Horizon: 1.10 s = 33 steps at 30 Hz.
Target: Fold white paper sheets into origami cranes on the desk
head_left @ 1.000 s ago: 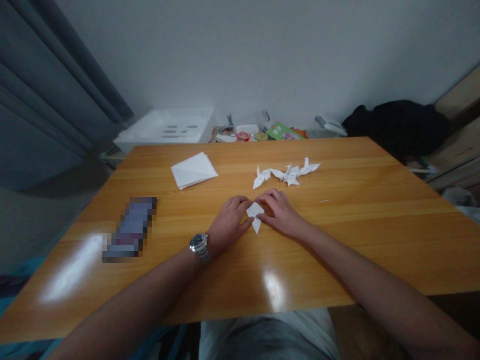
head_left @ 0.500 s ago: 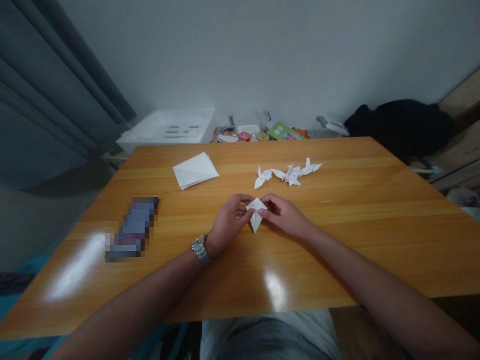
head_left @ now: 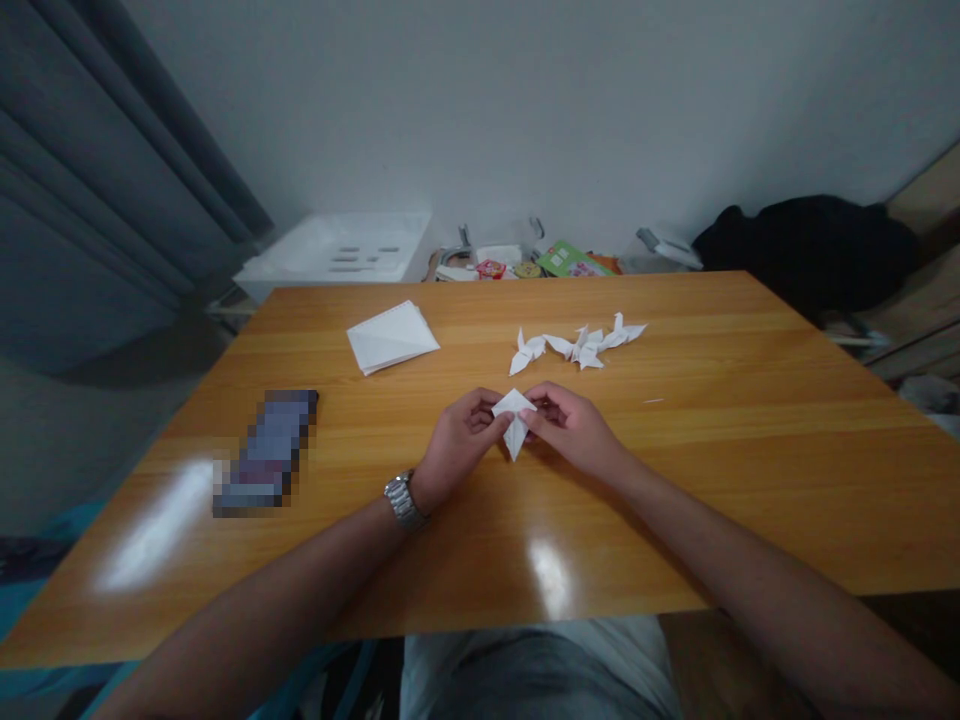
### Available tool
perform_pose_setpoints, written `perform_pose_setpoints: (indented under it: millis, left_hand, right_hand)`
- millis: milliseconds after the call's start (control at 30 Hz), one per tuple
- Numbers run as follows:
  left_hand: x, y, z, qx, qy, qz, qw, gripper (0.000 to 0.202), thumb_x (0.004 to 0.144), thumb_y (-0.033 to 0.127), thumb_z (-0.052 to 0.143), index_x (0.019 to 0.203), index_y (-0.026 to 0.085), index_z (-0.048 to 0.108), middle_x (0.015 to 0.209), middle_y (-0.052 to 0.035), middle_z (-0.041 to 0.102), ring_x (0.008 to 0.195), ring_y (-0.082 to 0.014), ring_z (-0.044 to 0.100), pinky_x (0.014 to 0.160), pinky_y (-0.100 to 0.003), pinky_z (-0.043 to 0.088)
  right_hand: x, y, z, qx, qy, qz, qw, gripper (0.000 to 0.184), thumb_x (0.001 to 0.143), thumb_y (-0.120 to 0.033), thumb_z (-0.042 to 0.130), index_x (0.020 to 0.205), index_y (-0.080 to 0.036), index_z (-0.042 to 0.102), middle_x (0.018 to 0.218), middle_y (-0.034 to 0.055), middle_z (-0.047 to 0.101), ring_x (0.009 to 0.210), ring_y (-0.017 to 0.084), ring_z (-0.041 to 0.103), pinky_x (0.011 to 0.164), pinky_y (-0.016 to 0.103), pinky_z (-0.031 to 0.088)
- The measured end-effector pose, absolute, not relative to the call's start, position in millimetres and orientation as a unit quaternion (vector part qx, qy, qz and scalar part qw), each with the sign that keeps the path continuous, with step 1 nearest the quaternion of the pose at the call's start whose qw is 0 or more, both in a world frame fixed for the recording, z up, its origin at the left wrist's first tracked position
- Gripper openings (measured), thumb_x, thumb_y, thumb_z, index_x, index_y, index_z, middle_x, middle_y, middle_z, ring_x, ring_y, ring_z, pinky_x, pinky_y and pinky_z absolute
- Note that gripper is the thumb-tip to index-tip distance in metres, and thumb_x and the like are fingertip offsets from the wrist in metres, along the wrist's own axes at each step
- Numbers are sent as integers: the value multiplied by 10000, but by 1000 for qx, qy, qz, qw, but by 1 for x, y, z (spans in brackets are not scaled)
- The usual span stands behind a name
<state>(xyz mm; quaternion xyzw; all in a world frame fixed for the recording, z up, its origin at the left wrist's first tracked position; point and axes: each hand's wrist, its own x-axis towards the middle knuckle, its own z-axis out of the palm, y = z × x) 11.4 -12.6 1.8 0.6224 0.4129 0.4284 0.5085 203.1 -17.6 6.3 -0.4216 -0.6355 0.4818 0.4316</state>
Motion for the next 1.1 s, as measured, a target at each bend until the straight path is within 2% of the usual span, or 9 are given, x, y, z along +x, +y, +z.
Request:
perform_pose_setpoints:
  millis: [133,433,733,933,1100]
  left_hand:
    - [11,-12,1,617,408,434,514,236,860,357,689,950,158,599,906,-40,697,790,-151,678,704,-258,555]
    - [13,-13,-1,621,389,432,526,260,871,376,674,990,166,578,976,-49,686,874,-164,679,775,-283,567]
    - [11,-16,3,626,375,433,529,241,905,374,648,880,184,503,808,2,610,735,-128,621,654,-228,498]
    - [13,-18,7,606,339,453,559,236,917,364,648,1005,188,519,904,-31,641,799,-148,656,712,-268,540]
    - [12,-19,8,613,361,454,536,221,900,365,673,886,169,571,856,-42,666,791,-150,663,702,-253,530]
  right_hand:
    - [201,-19,7,-420,-614,507,436,190,888,-383,653,978,-221,610,920,35,691,819,191,687,748,351,593]
    - [201,-20,8,-428,-648,453,437,156,893,-366,644,925,-219,604,840,11,669,750,168,656,709,312,551]
    - [201,-23,11,-422,-635,480,434,192,896,-403,649,888,-215,616,802,17,679,698,169,659,657,315,567]
    - [201,-23,11,-407,-621,495,451,182,894,-389,654,978,-237,598,877,19,669,742,172,665,658,318,585]
    - [203,-23,12,-390,-641,486,447,135,906,-348,645,953,-231,599,847,4,651,727,151,654,688,297,563]
